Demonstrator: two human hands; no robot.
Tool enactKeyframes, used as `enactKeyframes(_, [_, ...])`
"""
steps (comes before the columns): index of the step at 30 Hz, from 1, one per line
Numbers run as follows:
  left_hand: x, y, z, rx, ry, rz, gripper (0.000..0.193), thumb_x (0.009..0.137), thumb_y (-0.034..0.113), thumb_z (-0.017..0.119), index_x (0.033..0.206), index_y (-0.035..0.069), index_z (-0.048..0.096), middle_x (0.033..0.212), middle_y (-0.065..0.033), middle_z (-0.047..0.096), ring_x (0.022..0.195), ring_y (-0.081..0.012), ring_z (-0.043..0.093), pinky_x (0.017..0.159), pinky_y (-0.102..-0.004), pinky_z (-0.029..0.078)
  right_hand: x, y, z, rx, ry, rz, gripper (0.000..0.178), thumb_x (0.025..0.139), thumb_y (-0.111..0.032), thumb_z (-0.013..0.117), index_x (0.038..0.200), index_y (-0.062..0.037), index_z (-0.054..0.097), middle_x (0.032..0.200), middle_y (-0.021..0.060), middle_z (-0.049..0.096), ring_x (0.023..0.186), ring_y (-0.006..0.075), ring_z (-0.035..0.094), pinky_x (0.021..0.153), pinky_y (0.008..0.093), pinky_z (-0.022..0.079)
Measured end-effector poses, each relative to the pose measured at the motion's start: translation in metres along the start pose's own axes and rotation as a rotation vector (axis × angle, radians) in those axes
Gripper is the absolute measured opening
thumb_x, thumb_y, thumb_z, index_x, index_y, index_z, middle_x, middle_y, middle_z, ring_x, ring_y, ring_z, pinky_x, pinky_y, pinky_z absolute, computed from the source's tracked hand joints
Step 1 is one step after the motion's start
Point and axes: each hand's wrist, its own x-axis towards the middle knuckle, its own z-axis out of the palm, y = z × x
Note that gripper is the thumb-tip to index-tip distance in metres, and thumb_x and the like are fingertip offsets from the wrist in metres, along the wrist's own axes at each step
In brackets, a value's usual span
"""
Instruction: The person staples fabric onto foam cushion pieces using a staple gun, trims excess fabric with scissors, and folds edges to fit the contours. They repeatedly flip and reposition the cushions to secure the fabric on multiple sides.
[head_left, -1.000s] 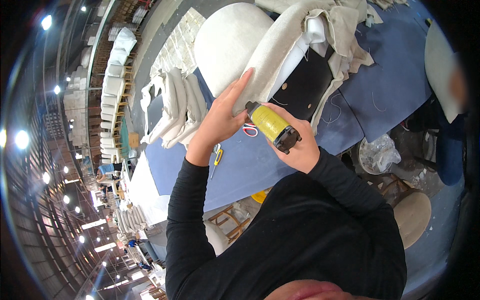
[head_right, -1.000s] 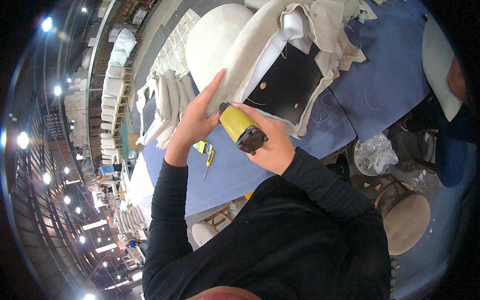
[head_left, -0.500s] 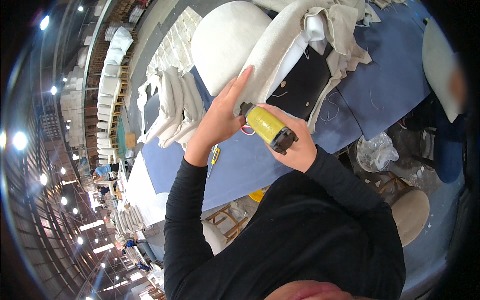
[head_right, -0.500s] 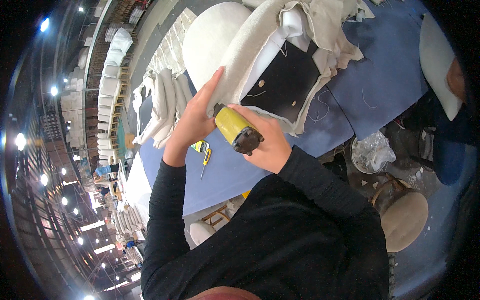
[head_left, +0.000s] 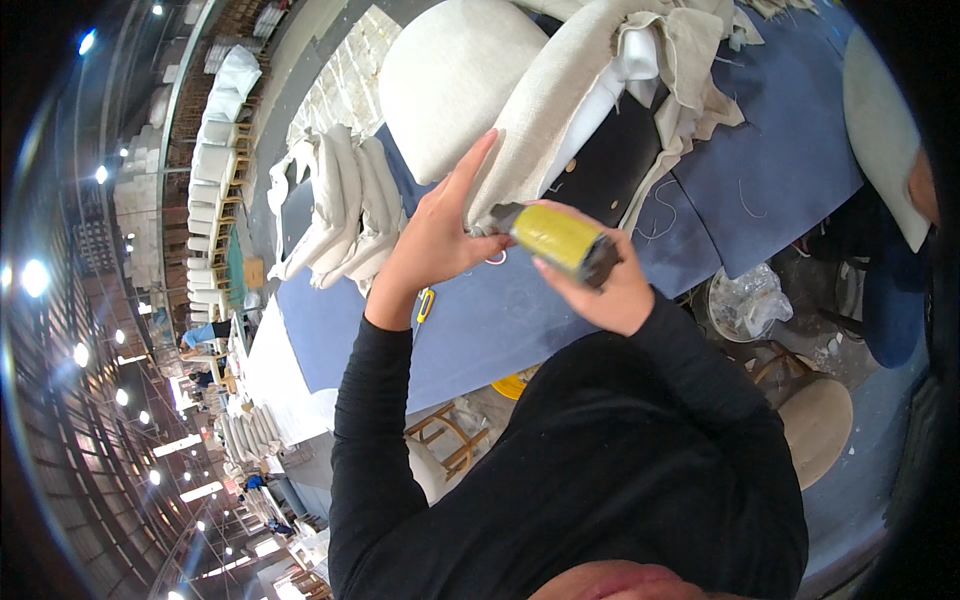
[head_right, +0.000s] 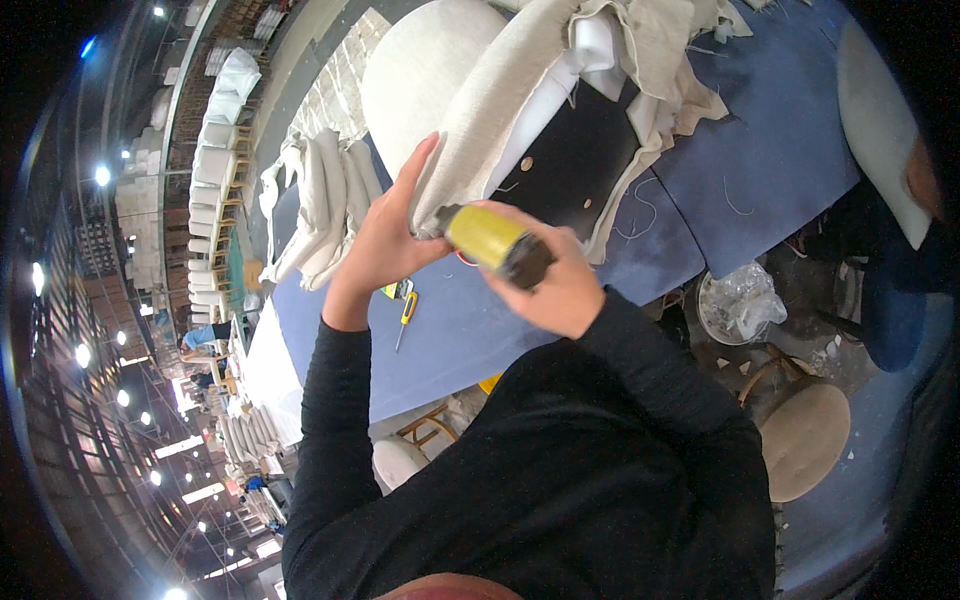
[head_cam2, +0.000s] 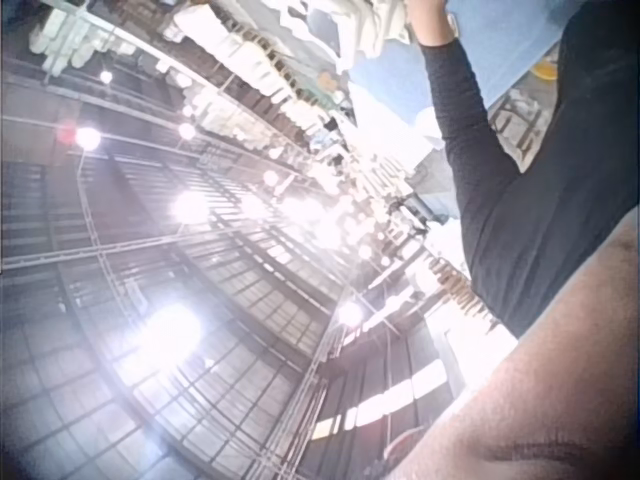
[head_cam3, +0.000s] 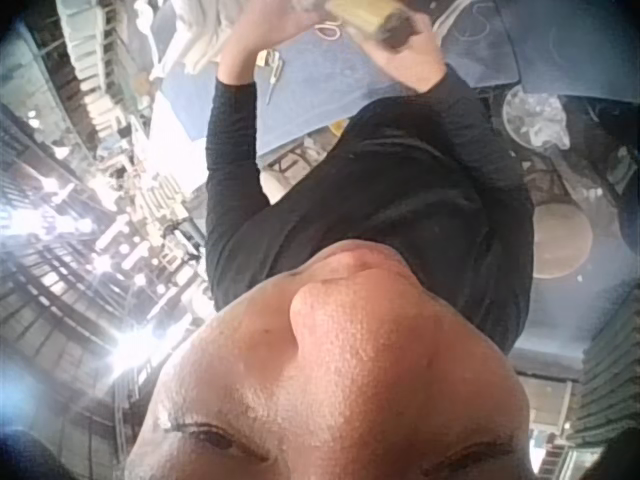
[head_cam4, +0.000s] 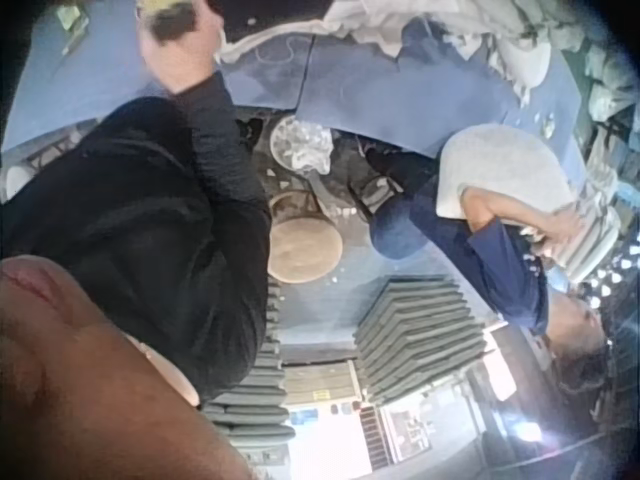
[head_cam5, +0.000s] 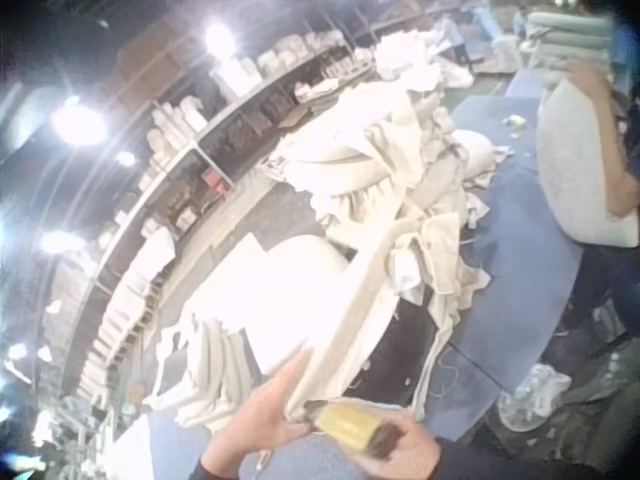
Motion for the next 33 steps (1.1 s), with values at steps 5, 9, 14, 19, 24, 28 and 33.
enactKeyframes(5, [-0.030,-0.030,0.036,-0.556,0.064,-0.150,0.131,0.074,0.016,0.102,0.177,0.007,0.021,0.169,-0.0192,0.051,0.153,-0.0275,0.050,0.126,-0.0418,0.039,-0.015,0.032,-0.114,0.026,0.053,0.677,0.049,0.097,-0.012,0.084,0.141,0.0015,0.068,0.119,0.0099,0.081,0.105,0.0188,0.076,0.095,0.0349,0.060])
enactKeyframes(9, [-0.078,-0.077,0.144,-0.804,0.170,-0.366,0.077,0.084,0.016,0.098,0.148,-0.002,0.060,0.139,-0.0110,0.069,0.130,-0.0237,0.064,0.109,-0.0420,0.054,-0.038,0.154,-0.201,-0.875,0.408,0.333,0.075,0.078,-0.005,0.075,0.152,-0.0048,0.062,0.131,0.0258,0.068,0.124,0.0461,0.066,0.107,0.0483,0.055])
enactKeyframes(14, [-0.069,-0.113,0.272,-0.537,0.139,-0.273,0.065,0.094,0.020,0.087,0.149,-0.001,0.060,0.145,-0.0154,0.066,0.134,-0.0285,0.063,0.115,-0.0434,0.049,-0.045,0.206,-0.302,-0.962,0.444,0.564,0.071,0.091,-0.012,0.076,0.160,-0.0080,0.057,0.164,0.0238,0.049,0.148,0.0418,0.053,0.122,0.0431,0.045])
enactKeyframes(19, [-0.055,-0.044,0.243,-0.447,0.106,-0.094,0.092,0.088,0.025,0.089,0.164,-0.003,0.044,0.161,-0.0240,0.054,0.152,-0.0380,0.049,0.126,-0.0471,0.038,0.011,0.013,-0.224,0.563,0.787,0.122,0.070,0.113,-0.041,0.061,0.171,-0.0075,0.039,0.174,0.0138,0.041,0.159,0.0249,0.040,0.128,0.0365,0.034])
enactKeyframes(24, [-0.026,-0.081,0.260,-0.687,-0.233,0.034,0.091,0.096,0.041,0.084,0.168,0.002,0.043,0.170,-0.0238,0.047,0.159,-0.0364,0.044,0.130,-0.0461,0.034,-0.018,-0.047,-0.232,-0.407,0.736,0.140,0.096,0.102,-0.027,0.078,0.177,-0.0057,0.021,0.176,0.0184,0.037,0.162,0.0303,0.035,0.131,0.0383,0.028])
enactKeyframes(28, [0.016,-0.129,0.329,-0.816,-0.215,-0.417,0.081,0.109,0.053,0.067,0.165,-0.002,0.045,0.165,-0.0227,0.054,0.153,-0.0329,0.051,0.126,-0.0438,0.040,-0.038,-0.034,-0.267,-0.250,0.809,0.162,0.109,0.092,-0.024,0.087,0.176,-0.0046,0.020,0.173,0.0230,0.040,0.160,0.0315,0.038,0.130,0.0390,0.032])
enactKeyframes(33, [0.070,-0.141,0.342,-1.105,-0.294,-0.800,0.071,0.112,0.060,0.057,0.154,0.003,0.059,0.151,-0.0143,0.065,0.133,-0.0265,0.062,0.113,-0.0402,0.049,-0.041,-0.051,-0.268,-0.313,0.729,0.298,0.114,0.086,-0.031,0.092,0.174,-0.0015,0.024,0.164,0.0227,0.050,0.152,0.0319,0.049,0.125,0.0399,0.040])
